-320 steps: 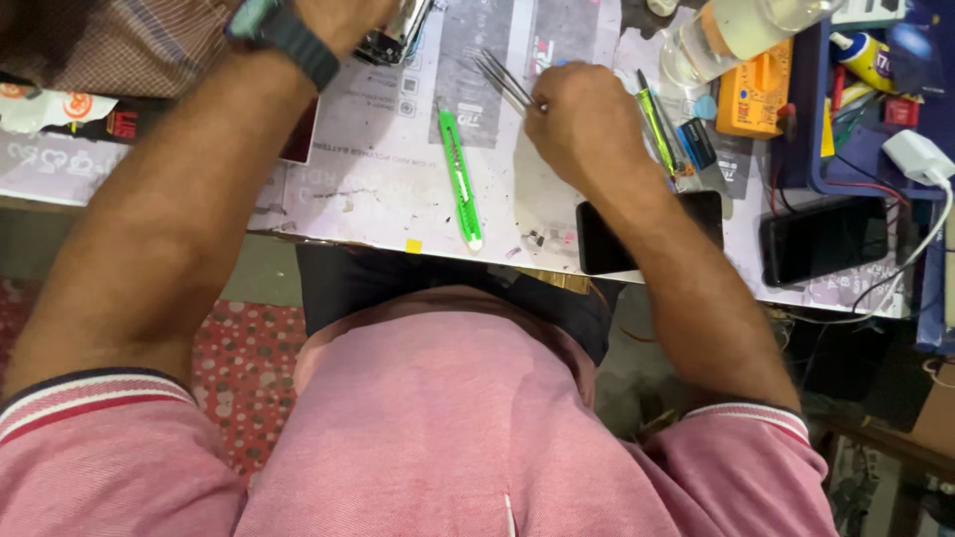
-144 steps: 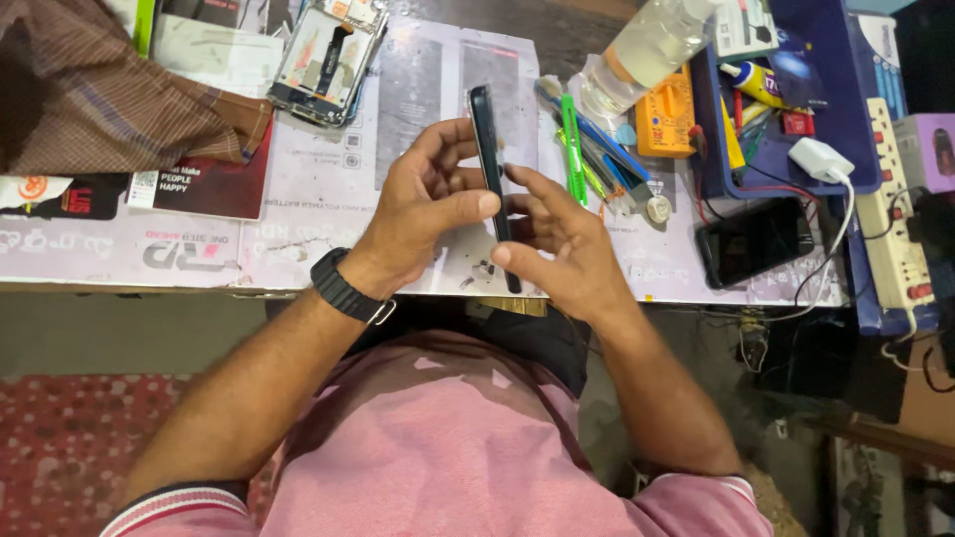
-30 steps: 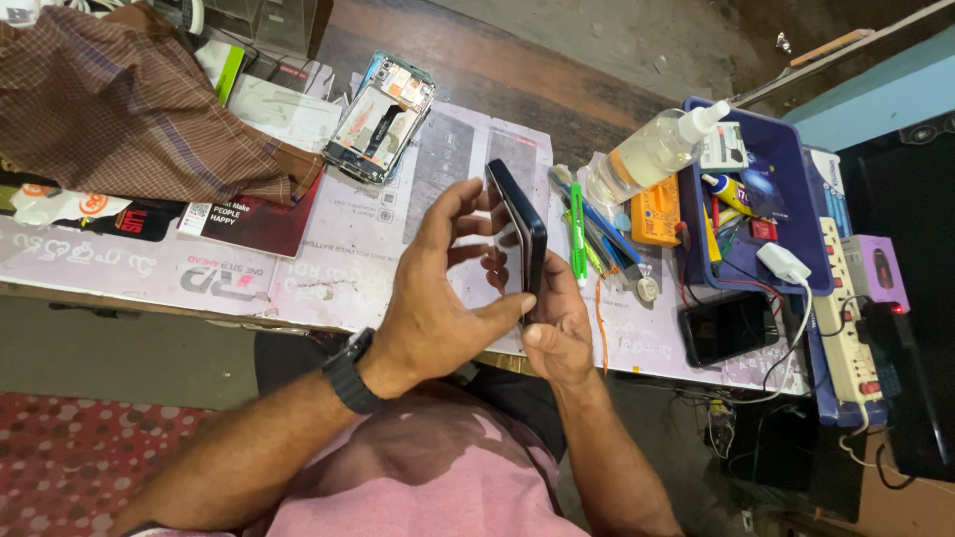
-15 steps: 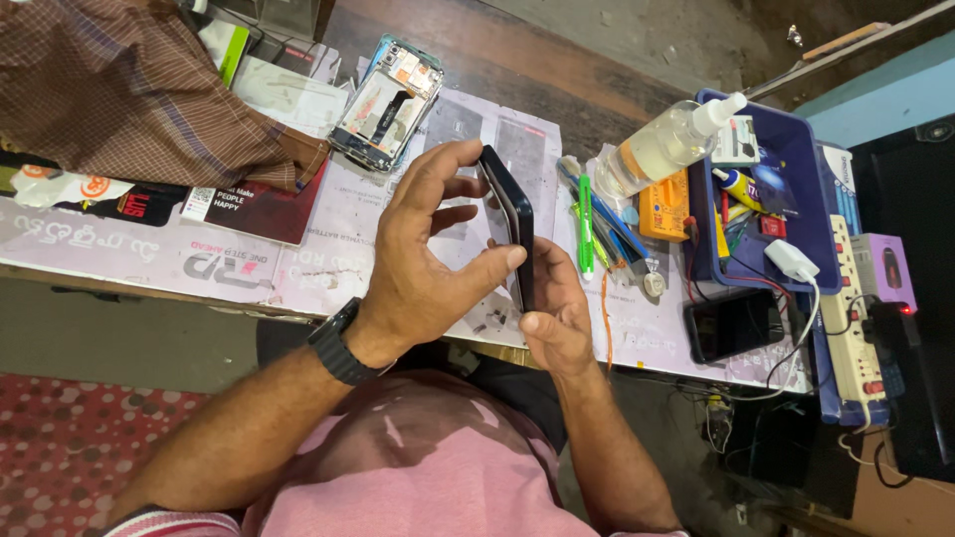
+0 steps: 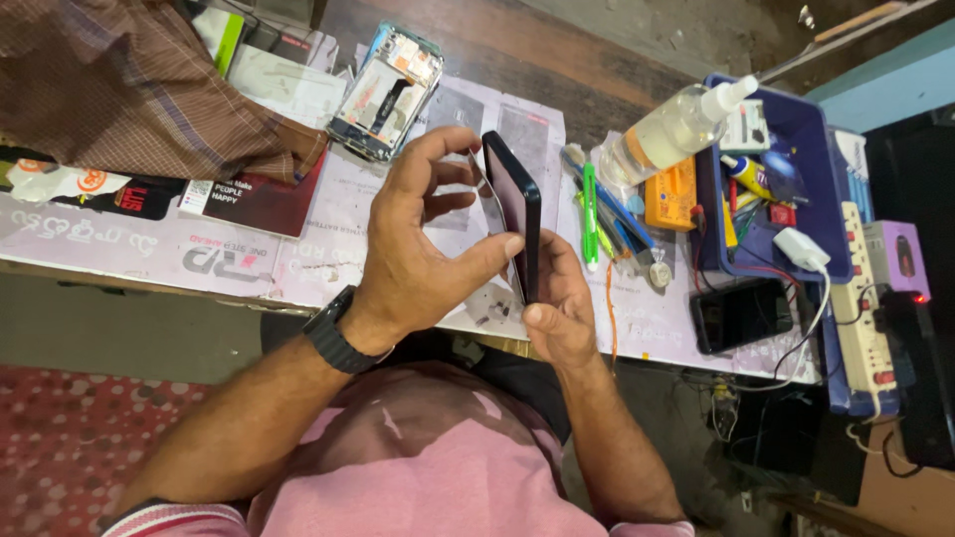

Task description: The person handles a black smartphone, repeatedly pressing its edges and sides to check the fit of the back cover. They use a blue plastic prying tool to work along the seams and edges of the device, attempting to secure the back panel. The person also turns the phone over to inspect the screen and back.

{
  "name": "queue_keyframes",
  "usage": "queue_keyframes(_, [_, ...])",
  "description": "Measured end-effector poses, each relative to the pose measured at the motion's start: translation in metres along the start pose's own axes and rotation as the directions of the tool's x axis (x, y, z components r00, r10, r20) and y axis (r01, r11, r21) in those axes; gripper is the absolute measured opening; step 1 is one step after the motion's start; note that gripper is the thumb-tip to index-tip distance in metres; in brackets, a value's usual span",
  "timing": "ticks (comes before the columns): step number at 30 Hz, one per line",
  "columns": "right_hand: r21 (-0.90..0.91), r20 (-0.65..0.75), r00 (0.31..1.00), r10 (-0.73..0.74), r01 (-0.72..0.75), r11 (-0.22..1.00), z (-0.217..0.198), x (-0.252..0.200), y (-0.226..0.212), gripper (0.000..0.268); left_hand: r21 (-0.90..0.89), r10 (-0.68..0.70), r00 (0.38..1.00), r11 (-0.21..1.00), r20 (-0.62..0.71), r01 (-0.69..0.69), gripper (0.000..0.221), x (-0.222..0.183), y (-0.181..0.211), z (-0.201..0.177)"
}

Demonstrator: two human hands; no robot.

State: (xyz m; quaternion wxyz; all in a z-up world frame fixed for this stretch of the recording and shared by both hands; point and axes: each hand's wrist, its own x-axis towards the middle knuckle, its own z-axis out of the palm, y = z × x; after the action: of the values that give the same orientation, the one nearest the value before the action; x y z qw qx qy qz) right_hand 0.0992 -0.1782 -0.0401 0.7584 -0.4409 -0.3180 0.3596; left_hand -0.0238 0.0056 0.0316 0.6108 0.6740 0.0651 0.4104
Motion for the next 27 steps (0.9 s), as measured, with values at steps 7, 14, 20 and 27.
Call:
queue_keyframes(7, [-0.045,-0.012,1.0,-0.015,0.015,0.999,-0.001,-0.003,0.0,0.095,-0.101,-0.053,0.998,0.993,0.042,0.057,0.081,-0.012,-0.012,0.0])
queue_keyframes(14, [-0.03,0.044,0.999,0.003,-0.002,1.0,0.003,-0.001,-0.008,0.088,-0.154,-0.017,0.996,0.988,0.091,0.031,0.075,-0.015,-0.011,-0.001])
queue_keyframes(20, [0.002,0.033,0.999,-0.01,0.01,1.0,0.003,-0.003,-0.011,0.093,-0.195,-0.037,0.996,0.98,0.077,0.051,0.089,-0.022,-0.01,0.002])
queue_keyframes(27, [0.018,0.036,0.997,-0.064,0.063,0.998,0.003,-0.003,-0.008,0.095,-0.202,-0.055,0.997,0.977,0.062,0.067,0.107,-0.03,-0.007,0.007])
